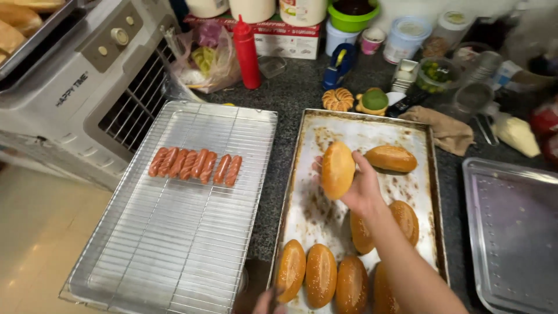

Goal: Slicing hot dog buns and inserting cooked hot dogs to assemble them on a baking tray.

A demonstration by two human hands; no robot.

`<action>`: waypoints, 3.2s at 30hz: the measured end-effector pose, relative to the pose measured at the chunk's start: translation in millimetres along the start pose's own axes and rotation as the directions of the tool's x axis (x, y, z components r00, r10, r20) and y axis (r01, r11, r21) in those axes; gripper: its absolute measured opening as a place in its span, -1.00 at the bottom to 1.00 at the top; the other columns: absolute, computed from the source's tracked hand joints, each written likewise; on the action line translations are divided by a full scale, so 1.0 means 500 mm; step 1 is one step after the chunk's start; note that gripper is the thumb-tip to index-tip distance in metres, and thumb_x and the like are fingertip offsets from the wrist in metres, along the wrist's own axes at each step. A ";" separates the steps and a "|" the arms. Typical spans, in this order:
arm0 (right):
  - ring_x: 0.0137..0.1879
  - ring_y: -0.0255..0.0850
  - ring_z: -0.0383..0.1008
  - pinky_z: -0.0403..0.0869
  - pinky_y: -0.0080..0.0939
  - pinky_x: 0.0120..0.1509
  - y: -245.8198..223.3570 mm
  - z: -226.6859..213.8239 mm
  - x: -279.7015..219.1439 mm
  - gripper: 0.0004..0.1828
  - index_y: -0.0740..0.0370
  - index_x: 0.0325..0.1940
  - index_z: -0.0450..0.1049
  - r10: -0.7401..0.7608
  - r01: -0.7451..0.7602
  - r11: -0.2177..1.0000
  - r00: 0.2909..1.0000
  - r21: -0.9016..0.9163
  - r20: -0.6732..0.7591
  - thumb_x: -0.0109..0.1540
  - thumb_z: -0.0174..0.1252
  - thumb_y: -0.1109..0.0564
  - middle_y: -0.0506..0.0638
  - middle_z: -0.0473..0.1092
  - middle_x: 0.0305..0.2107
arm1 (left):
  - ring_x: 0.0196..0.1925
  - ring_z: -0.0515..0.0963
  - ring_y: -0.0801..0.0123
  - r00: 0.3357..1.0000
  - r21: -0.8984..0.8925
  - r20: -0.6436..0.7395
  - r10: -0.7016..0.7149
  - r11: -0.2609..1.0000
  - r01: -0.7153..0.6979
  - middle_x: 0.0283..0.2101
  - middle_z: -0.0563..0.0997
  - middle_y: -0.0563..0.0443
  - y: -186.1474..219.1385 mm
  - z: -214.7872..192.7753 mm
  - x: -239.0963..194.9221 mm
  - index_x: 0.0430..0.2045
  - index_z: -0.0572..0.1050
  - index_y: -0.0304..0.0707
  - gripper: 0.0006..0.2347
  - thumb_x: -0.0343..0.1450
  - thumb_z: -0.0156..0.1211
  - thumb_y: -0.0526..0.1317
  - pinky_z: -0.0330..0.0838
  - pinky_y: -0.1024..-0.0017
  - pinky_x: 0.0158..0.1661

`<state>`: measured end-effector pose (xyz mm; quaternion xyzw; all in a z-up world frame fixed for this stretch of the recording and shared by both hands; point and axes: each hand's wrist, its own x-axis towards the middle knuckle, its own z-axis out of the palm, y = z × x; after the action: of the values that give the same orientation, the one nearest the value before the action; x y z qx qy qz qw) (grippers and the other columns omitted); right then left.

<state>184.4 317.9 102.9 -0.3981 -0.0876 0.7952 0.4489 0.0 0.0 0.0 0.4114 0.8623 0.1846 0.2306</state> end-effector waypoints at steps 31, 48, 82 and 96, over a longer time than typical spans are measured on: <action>-0.38 0.09 0.50 0.47 0.08 -0.28 0.148 0.074 -0.140 -0.30 0.18 0.22 0.58 -0.111 0.098 0.985 0.990 0.143 0.087 0.45 -0.07 -0.44 0.17 0.55 -0.27 | -0.37 0.78 -0.25 0.860 0.136 0.237 0.453 0.861 -0.491 -0.39 0.75 -0.20 0.305 -0.237 -0.028 0.12 0.42 -0.14 -0.71 0.69 -0.13 0.01 0.59 -0.26 -0.36; -0.41 0.08 0.50 0.47 0.06 -0.33 0.150 0.073 -0.121 -0.38 0.15 0.13 0.56 -0.082 0.068 0.992 0.989 0.110 0.121 0.43 -0.07 -0.39 0.16 0.52 -0.33 | -0.26 0.78 -0.31 0.871 0.112 0.296 0.392 0.891 -0.439 -0.29 0.75 -0.21 0.312 -0.247 -0.031 0.17 0.38 -0.21 -0.68 0.73 -0.15 0.02 0.58 -0.35 -0.29; -0.38 -0.06 0.52 0.56 -0.06 -0.30 0.124 0.080 -0.159 -0.44 0.11 0.13 0.57 -0.050 -0.006 0.978 0.965 0.210 0.257 0.42 0.02 -0.37 0.05 0.53 -0.25 | -0.28 0.77 -0.34 0.861 0.091 0.274 0.429 0.879 -0.468 -0.31 0.73 -0.27 0.307 -0.263 -0.055 0.17 0.42 -0.10 -0.70 0.65 -0.10 0.01 0.58 -0.38 -0.29; -0.36 -0.03 0.53 0.58 -0.01 -0.25 0.109 0.077 -0.150 -0.45 0.13 0.14 0.55 -0.076 0.025 0.981 0.963 0.195 0.259 0.46 -0.06 -0.32 0.06 0.53 -0.23 | -0.17 0.77 -0.26 0.856 0.121 0.044 0.514 0.848 -0.516 0.32 0.55 -0.32 0.256 -0.212 -0.067 -0.13 0.50 -0.13 -0.74 0.60 0.05 0.04 0.64 -0.36 -0.36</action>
<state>142.9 235.8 142.7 -0.2413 -0.0807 0.8342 0.4892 40.6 35.7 160.7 0.6422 0.7294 0.1818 0.1498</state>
